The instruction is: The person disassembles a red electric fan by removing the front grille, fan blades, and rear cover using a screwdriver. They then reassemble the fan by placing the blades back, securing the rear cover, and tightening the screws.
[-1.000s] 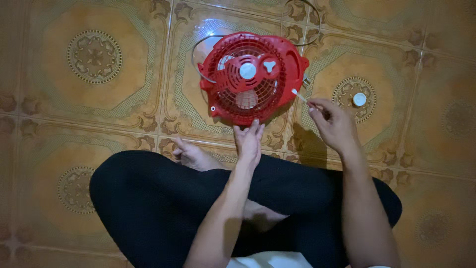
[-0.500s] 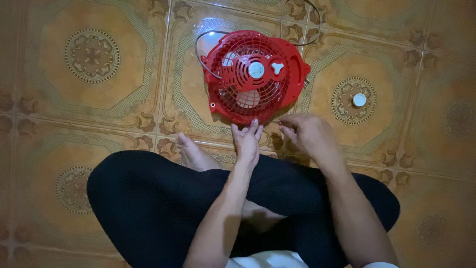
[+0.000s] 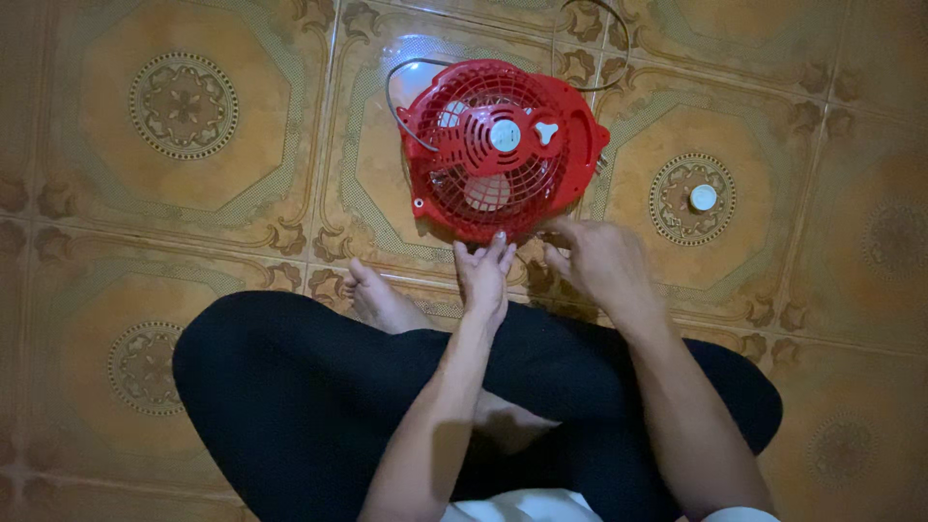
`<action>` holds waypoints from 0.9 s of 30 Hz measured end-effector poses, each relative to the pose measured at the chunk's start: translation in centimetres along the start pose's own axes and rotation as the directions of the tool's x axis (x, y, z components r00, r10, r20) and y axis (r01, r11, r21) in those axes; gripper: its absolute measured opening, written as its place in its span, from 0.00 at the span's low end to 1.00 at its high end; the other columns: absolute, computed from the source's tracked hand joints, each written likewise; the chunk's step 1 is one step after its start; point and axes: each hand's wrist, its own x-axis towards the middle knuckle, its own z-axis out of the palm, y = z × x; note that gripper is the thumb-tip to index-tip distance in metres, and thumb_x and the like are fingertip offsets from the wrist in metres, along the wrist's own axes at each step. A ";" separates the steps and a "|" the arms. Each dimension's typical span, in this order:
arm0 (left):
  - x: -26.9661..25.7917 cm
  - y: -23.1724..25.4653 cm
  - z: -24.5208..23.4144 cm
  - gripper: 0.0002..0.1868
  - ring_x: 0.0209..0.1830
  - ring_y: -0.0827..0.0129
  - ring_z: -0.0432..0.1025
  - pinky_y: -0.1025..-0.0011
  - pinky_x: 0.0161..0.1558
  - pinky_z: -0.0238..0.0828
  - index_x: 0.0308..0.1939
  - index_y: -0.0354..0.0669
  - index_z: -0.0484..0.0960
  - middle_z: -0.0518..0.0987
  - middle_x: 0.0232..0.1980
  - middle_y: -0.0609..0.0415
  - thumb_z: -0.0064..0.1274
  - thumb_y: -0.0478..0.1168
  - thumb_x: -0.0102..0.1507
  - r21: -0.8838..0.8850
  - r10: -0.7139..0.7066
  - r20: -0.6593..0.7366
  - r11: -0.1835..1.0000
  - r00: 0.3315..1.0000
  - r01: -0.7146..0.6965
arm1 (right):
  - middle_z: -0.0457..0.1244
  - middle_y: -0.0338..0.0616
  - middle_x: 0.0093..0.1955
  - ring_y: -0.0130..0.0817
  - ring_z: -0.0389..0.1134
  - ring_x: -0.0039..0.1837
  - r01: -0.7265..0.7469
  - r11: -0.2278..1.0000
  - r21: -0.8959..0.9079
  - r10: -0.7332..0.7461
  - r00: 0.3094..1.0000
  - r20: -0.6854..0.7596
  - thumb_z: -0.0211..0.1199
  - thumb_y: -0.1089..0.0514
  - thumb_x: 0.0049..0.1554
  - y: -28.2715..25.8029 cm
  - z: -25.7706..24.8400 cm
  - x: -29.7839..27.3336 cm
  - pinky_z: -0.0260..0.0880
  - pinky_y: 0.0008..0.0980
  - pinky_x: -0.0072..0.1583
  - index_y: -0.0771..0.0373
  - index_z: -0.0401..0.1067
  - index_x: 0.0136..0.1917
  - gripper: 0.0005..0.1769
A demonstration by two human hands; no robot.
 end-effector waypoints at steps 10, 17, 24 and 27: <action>0.3 -0.7 -0.5 0.51 0.65 0.52 0.68 0.55 0.64 0.73 0.81 0.38 0.35 0.60 0.72 0.30 0.54 0.27 0.63 0.008 0.024 0.027 1.000 0.999 -0.024 | 0.69 0.49 0.40 0.52 0.71 0.42 0.034 0.999 0.002 -0.034 0.999 -0.006 0.66 0.52 0.53 -0.7 -0.4 0.5 0.70 0.49 0.44 0.53 0.78 0.49 0.10; 0.3 -0.5 0.0 0.55 0.64 0.54 0.68 0.57 0.63 0.72 0.79 0.49 0.28 0.61 0.71 0.34 0.53 0.26 0.62 0.010 -0.047 -0.086 0.999 0.995 0.048 | 0.66 0.49 0.39 0.52 0.70 0.42 0.133 0.990 -0.041 -0.134 0.991 -0.016 0.65 0.55 0.53 -1.2 -0.4 0.9 0.69 0.49 0.43 0.55 0.78 0.47 0.08; -0.2 0.1 0.1 0.45 0.61 0.56 0.70 0.58 0.60 0.74 0.78 0.44 0.45 0.68 0.67 0.38 0.54 0.26 0.62 0.023 -0.019 -0.030 1.000 0.999 0.020 | 0.68 0.48 0.40 0.49 0.72 0.43 0.095 0.946 -0.311 -0.064 0.992 0.110 0.63 0.52 0.56 -1.8 0.6 2.1 0.71 0.49 0.42 0.57 0.75 0.42 0.07; 0.0 -0.3 0.0 0.41 0.58 0.60 0.72 0.62 0.57 0.76 0.74 0.47 0.50 0.72 0.62 0.43 0.54 0.25 0.63 -0.009 0.000 -0.019 1.000 1.000 0.000 | 0.69 0.47 0.42 0.45 0.73 0.46 0.115 0.906 -0.406 -0.081 0.992 0.099 0.62 0.53 0.54 -2.1 1.3 2.7 0.73 0.46 0.42 0.57 0.75 0.43 0.07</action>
